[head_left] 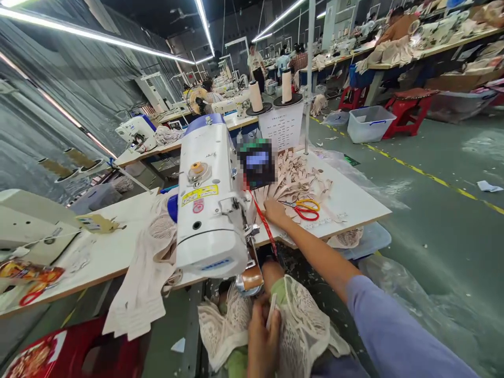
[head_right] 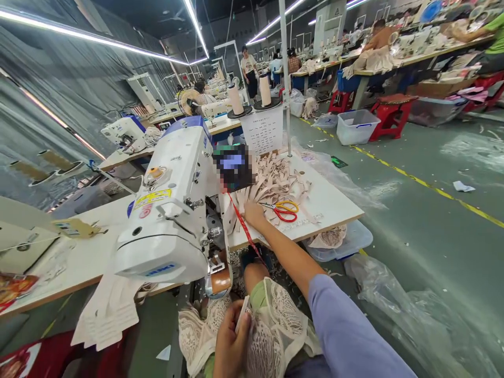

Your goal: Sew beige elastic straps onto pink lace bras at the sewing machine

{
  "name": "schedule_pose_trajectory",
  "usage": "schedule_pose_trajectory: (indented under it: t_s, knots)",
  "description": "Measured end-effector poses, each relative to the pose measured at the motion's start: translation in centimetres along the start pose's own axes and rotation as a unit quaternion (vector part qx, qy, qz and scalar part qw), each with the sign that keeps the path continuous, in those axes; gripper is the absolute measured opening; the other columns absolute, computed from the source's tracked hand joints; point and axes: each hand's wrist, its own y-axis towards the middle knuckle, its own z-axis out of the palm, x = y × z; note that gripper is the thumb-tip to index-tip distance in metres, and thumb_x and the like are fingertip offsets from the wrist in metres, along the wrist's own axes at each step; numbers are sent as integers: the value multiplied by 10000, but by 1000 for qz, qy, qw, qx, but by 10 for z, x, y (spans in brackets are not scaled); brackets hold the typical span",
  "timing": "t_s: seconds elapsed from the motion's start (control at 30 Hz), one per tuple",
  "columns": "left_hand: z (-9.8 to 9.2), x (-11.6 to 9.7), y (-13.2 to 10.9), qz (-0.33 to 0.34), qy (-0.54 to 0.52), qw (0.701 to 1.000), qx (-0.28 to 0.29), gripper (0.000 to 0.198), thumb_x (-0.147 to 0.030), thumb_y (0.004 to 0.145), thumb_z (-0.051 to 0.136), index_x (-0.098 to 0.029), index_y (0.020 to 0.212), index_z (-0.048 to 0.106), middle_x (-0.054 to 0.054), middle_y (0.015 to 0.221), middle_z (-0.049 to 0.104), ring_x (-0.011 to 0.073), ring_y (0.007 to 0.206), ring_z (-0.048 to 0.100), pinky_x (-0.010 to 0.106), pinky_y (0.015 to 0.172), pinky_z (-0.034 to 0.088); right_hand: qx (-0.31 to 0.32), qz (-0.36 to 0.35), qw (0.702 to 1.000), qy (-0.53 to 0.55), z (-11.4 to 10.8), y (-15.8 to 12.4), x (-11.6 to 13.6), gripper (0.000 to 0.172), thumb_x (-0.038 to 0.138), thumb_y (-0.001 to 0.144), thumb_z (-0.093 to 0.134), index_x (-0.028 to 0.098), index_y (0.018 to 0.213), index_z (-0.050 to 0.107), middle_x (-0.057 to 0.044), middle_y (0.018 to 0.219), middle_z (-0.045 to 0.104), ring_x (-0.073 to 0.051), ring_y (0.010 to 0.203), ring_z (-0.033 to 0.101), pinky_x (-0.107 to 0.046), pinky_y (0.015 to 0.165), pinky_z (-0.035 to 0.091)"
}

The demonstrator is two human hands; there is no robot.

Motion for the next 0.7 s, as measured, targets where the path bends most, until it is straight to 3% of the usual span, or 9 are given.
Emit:
schedule_pose_trajectory:
  t_s: [0.07, 0.13, 0.23, 0.3, 0.37, 0.47, 0.57, 0.7]
  knots:
    - [-5, 17, -2, 51, 21, 998, 14, 418, -469, 962, 467, -166, 1225, 586, 129, 1088, 724, 242, 997, 681, 332, 887, 524, -24, 0, 999, 44, 15, -9, -10, 253, 376, 944, 595, 143, 998, 678, -120, 1071, 692, -250, 1051, 638, -393, 896, 509]
    - [-10, 53, -2, 136, 55, 989, 37, 340, -358, 989, 429, -188, 1197, 637, 110, 1069, 742, 216, 960, 704, 299, 848, 544, -56, -5, 994, 98, 48, -22, -24, 285, 386, 956, 549, 137, 914, 683, -142, 977, 708, -275, 1030, 647, -354, 835, 504]
    - [-21, 114, 2, 282, 138, 949, 37, 344, -287, 1005, 396, -197, 1148, 695, 88, 902, 756, 188, 821, 715, 263, 759, 555, -98, -23, 980, 173, 104, -55, -44, 412, 484, 995, 392, 161, 993, 647, -116, 923, 709, -238, 884, 674, -317, 716, 507]
    - [-32, 135, 6, 343, 214, 915, 21, 377, -271, 1008, 383, -179, 1249, 658, 73, 756, 725, 172, 679, 681, 246, 663, 538, -107, -43, 962, 247, 130, -86, -53, 467, 585, 973, 355, 203, 1071, 606, -79, 910, 709, -194, 765, 669, -292, 646, 501]
    - [-43, 135, 11, 342, 280, 897, -7, 408, -263, 1008, 377, -164, 1330, 607, 71, 711, 713, 163, 622, 655, 232, 624, 517, -69, -64, 922, 375, 142, -121, -58, 463, 657, 893, 480, 245, 1078, 585, -39, 864, 706, -169, 688, 651, -275, 602, 490]
    - [-56, 120, 18, 272, 324, 905, -48, 418, -292, 1005, 387, -178, 1343, 603, 108, 914, 775, 183, 752, 712, 239, 689, 540, 61, -58, 853, 515, 151, -163, -61, 435, 576, 762, 714, 248, 1022, 595, -14, 786, 700, -152, 637, 624, -254, 565, 473]
    - [-63, 112, 23, 220, 274, 935, -46, 388, -325, 995, 426, -216, 1294, 647, 90, 1123, 758, 199, 890, 737, 254, 759, 566, 119, -44, 849, 512, 165, -178, -59, 389, 493, 714, 777, 205, 923, 618, -20, 746, 698, -131, 612, 591, -214, 498, 418]
    - [-75, 118, 27, 197, 182, 963, 28, 381, -317, 974, 480, -217, 1315, 619, 77, 1219, 722, 199, 1013, 722, 253, 814, 570, 76, -68, 856, 507, 181, -168, -53, 329, 467, 699, 770, 216, 857, 628, -3, 763, 676, -133, 631, 586, -229, 520, 473]
